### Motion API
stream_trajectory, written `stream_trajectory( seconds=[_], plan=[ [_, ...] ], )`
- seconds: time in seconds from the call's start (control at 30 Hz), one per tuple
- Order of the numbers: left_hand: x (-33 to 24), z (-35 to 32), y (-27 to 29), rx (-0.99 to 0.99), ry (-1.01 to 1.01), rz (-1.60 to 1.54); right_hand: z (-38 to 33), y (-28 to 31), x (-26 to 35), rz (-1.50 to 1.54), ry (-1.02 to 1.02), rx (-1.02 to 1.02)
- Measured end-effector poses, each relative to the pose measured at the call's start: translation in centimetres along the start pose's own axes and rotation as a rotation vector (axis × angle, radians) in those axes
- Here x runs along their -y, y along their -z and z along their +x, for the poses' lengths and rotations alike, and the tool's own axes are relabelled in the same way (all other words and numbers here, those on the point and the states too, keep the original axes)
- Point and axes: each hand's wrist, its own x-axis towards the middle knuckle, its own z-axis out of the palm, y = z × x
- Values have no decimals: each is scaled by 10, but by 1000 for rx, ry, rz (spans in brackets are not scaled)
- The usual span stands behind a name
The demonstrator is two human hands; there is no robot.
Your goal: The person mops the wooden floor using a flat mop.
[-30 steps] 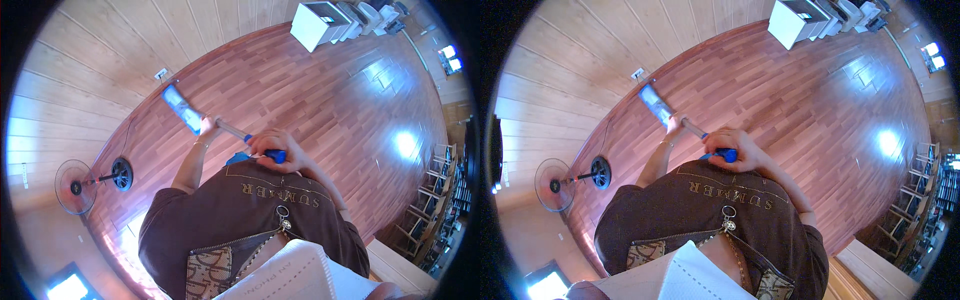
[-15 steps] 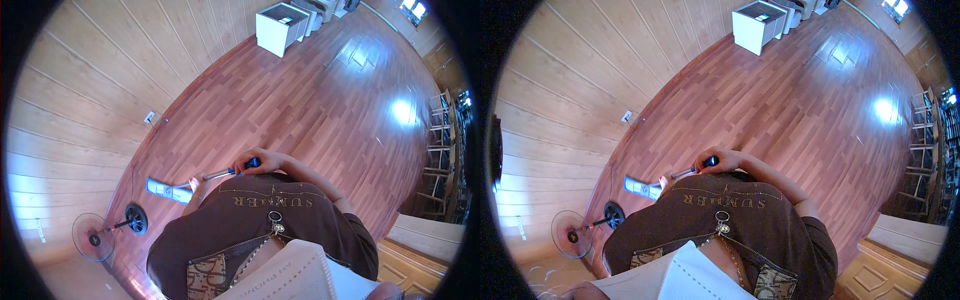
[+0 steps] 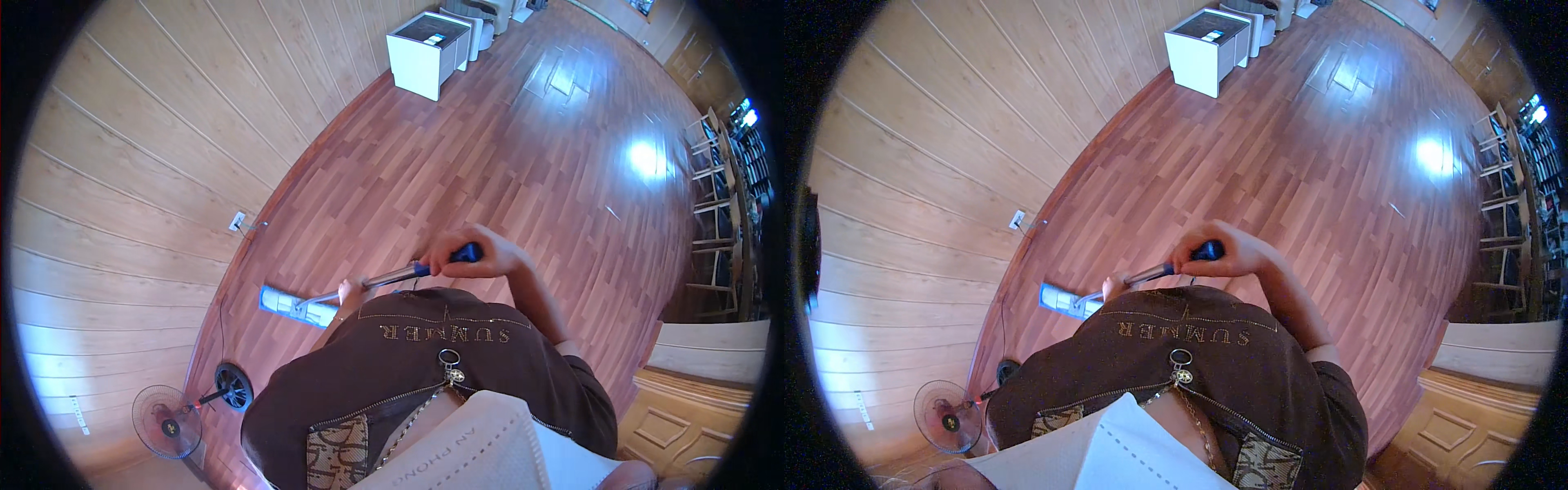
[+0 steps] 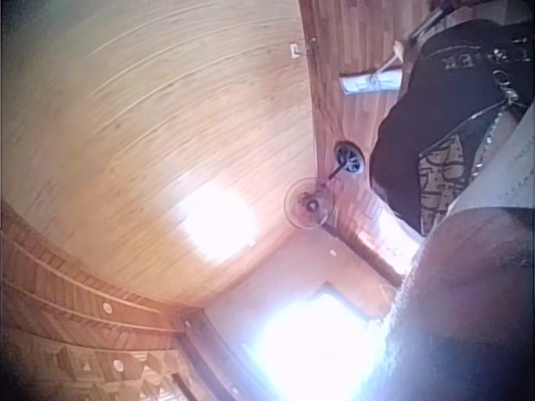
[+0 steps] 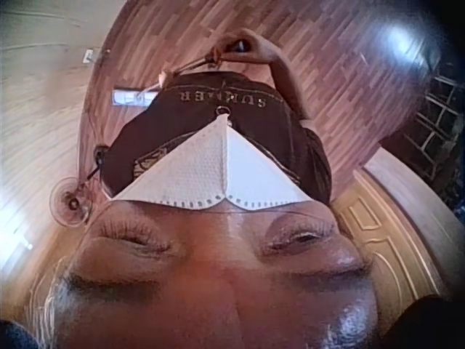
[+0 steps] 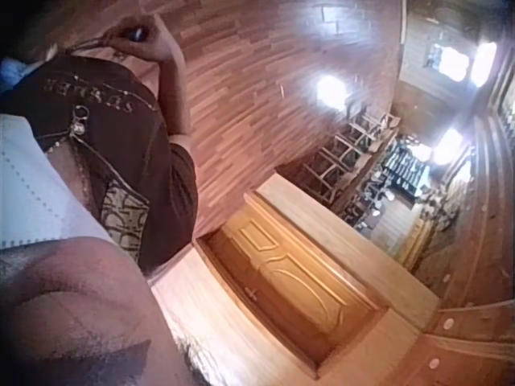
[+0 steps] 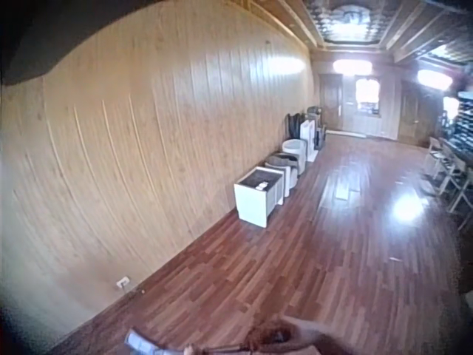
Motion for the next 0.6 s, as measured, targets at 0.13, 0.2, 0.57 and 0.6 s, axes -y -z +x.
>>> stream_trajectory(
  seconds=[0.13, 0.2, 0.57, 0.6],
  plan=[
    [-36, 35, -3, 140, -142, -88, -33, -2, 37, -141, 80, -92],
    [-77, 46, 24, 264, -308, -171, -51, -11, 55, -177, 91, -137],
    [-209, 77, 1, 503, -809, -247, -123, -76, 128, -523, 235, -412],
    [-219, 75, 2, 511, -818, -250, -124, -83, 135, -567, 240, -410]
  ],
)
